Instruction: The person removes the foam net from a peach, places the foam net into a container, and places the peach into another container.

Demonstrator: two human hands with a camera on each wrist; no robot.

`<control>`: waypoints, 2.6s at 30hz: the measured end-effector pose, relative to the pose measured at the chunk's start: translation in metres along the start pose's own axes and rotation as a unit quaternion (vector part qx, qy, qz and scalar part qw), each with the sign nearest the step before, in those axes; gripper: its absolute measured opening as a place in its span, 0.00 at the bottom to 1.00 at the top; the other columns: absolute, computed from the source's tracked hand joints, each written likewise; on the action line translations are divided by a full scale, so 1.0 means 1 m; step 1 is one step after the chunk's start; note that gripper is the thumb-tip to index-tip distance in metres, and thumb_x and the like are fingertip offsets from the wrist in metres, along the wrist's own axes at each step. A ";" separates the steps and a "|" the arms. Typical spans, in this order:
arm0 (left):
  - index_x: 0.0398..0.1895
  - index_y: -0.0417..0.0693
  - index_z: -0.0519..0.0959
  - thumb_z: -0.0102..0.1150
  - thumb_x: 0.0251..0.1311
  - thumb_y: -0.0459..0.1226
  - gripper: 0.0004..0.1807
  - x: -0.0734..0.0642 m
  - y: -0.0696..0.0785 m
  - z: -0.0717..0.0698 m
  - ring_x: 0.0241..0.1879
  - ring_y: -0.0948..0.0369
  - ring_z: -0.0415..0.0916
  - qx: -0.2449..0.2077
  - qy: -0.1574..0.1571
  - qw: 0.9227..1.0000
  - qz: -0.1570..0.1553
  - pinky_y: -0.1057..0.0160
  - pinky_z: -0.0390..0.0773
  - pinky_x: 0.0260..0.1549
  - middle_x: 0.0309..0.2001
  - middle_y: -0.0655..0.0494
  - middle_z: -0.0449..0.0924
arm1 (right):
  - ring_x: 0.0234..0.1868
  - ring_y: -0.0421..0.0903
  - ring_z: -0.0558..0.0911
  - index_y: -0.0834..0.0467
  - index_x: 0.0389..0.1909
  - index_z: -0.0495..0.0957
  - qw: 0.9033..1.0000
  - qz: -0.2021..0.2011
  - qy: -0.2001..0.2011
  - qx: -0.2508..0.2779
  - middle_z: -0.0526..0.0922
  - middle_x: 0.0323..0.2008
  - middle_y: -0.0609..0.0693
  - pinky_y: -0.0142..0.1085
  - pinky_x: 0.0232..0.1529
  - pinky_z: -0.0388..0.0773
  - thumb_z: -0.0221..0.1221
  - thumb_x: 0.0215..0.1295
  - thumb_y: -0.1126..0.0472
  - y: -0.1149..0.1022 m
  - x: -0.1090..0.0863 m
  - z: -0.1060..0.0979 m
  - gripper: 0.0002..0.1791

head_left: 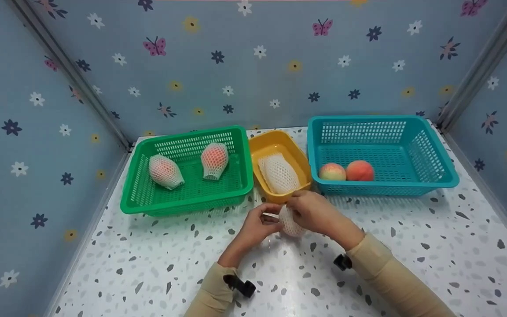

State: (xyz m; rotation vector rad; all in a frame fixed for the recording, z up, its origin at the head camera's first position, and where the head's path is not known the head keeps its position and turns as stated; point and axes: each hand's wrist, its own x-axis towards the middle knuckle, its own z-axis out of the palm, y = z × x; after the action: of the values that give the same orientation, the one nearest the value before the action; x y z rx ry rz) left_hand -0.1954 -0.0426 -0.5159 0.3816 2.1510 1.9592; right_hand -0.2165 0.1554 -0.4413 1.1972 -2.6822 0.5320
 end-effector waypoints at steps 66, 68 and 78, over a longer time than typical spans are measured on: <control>0.54 0.32 0.74 0.58 0.62 0.25 0.17 -0.013 0.040 -0.018 0.47 0.40 0.74 0.002 -0.027 1.000 -0.013 0.58 0.79 0.42 0.51 0.40 0.73 | 0.48 0.50 0.76 0.61 0.55 0.76 0.995 0.086 -0.032 0.046 0.80 0.47 0.53 0.45 0.52 0.75 0.60 0.65 0.69 -0.003 -0.010 -0.032 0.17; 0.54 0.30 0.73 0.58 0.63 0.25 0.17 -0.013 0.040 -0.018 0.48 0.39 0.74 0.002 -0.029 1.000 -0.009 0.58 0.79 0.43 0.50 0.39 0.73 | 0.49 0.49 0.76 0.59 0.55 0.77 0.995 0.076 -0.025 0.051 0.80 0.48 0.52 0.44 0.53 0.75 0.60 0.65 0.70 -0.001 -0.009 -0.031 0.18; 0.54 0.29 0.73 0.57 0.64 0.26 0.16 -0.013 0.041 -0.020 0.48 0.40 0.74 0.015 -0.026 1.000 -0.008 0.57 0.78 0.44 0.50 0.36 0.72 | 0.35 0.45 0.77 0.59 0.40 0.80 0.996 0.028 0.022 0.078 0.80 0.35 0.49 0.38 0.37 0.79 0.64 0.63 0.66 0.001 -0.003 -0.046 0.06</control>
State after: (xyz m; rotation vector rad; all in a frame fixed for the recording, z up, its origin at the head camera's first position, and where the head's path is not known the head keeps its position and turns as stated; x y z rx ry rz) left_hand -0.1874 -0.0623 -0.4735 0.4152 2.1461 1.8896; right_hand -0.2151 0.1756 -0.4002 1.1365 -2.6853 0.7789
